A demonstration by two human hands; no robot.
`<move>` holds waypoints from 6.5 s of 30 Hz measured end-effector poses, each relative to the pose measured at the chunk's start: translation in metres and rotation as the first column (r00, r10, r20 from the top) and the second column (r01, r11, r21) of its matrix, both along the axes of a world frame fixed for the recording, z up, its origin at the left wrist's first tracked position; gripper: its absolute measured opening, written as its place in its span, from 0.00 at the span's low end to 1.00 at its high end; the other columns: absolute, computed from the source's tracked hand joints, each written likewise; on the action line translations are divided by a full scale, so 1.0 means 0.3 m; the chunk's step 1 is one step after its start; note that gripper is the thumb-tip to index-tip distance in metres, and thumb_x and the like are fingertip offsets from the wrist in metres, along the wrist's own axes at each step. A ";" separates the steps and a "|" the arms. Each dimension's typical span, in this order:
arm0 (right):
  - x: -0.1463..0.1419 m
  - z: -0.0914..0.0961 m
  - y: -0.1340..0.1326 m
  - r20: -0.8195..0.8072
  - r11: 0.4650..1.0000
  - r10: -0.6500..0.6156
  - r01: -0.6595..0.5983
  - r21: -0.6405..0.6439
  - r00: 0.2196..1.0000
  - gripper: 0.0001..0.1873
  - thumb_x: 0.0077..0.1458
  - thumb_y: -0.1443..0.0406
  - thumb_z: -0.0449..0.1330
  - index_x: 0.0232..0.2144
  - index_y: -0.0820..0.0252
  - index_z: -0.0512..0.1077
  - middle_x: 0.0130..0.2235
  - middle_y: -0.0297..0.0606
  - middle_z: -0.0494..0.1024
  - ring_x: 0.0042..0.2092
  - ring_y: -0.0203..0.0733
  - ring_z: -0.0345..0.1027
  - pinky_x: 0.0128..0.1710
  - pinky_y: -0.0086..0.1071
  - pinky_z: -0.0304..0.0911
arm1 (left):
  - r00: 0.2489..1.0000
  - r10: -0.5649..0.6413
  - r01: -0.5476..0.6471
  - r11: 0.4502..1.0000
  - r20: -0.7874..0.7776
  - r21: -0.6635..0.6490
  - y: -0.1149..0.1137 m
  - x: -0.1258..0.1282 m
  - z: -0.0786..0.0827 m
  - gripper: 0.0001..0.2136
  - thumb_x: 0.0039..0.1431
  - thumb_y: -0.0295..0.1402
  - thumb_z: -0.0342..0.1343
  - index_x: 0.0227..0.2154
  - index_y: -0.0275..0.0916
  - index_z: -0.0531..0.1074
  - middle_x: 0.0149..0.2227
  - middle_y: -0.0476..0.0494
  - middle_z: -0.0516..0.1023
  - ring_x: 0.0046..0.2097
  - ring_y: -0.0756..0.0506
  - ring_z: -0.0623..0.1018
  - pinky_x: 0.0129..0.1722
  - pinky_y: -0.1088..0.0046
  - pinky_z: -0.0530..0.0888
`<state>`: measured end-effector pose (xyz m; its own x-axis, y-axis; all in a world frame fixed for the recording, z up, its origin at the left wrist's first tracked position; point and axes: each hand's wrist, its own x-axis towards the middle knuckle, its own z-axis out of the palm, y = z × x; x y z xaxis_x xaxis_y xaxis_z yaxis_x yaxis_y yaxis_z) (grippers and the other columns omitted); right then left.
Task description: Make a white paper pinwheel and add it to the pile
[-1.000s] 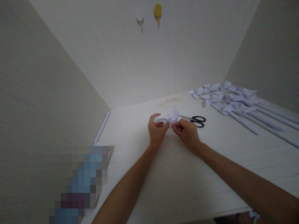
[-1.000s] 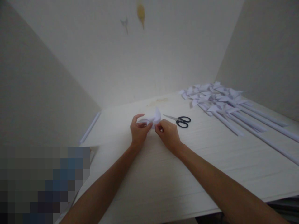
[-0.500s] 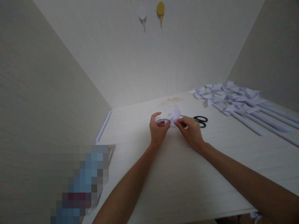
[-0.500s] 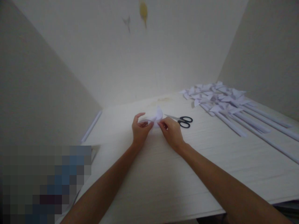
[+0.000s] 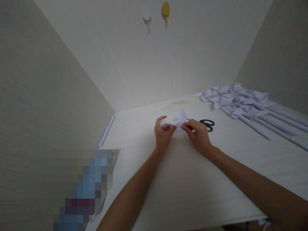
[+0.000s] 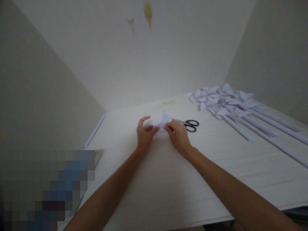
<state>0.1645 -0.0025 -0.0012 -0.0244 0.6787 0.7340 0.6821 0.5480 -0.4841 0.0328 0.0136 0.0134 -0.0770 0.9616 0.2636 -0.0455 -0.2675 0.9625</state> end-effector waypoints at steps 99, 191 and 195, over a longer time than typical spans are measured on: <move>0.017 0.003 0.020 -0.143 0.988 0.063 -0.082 -0.133 0.988 0.06 0.49 0.69 0.52 0.25 0.60 0.69 0.26 0.36 0.71 0.29 0.37 0.63 0.29 0.30 0.57 | 0.976 0.154 -0.177 0.973 -0.155 -0.150 0.021 0.001 -0.020 0.25 0.31 0.26 0.60 0.40 0.35 0.64 0.18 0.56 0.64 0.21 0.54 0.67 0.22 0.80 0.65; -0.017 0.008 -0.025 0.384 0.995 -0.089 0.061 0.084 0.919 0.11 0.53 0.69 0.49 0.24 0.61 0.71 0.25 0.39 0.73 0.29 0.39 0.63 0.30 0.31 0.55 | 0.975 0.206 -0.188 0.966 -0.087 0.179 -0.021 0.021 0.015 0.20 0.39 0.20 0.51 0.39 0.38 0.61 0.19 0.56 0.66 0.21 0.55 0.67 0.20 0.82 0.64; -0.020 0.013 -0.031 0.386 0.990 -0.099 0.051 0.133 0.917 0.12 0.53 0.69 0.48 0.24 0.61 0.70 0.24 0.39 0.72 0.28 0.39 0.62 0.29 0.31 0.54 | 0.971 0.203 -0.159 0.946 -0.130 0.282 -0.027 0.022 0.012 0.21 0.40 0.20 0.51 0.41 0.39 0.60 0.20 0.55 0.68 0.23 0.55 0.69 0.23 0.81 0.65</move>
<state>0.1584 -0.0118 0.0029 -0.2781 0.5990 0.7509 0.8448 0.5246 -0.1055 0.0395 0.0056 0.0170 -0.1805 0.8272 0.5321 0.1722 -0.5061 0.8451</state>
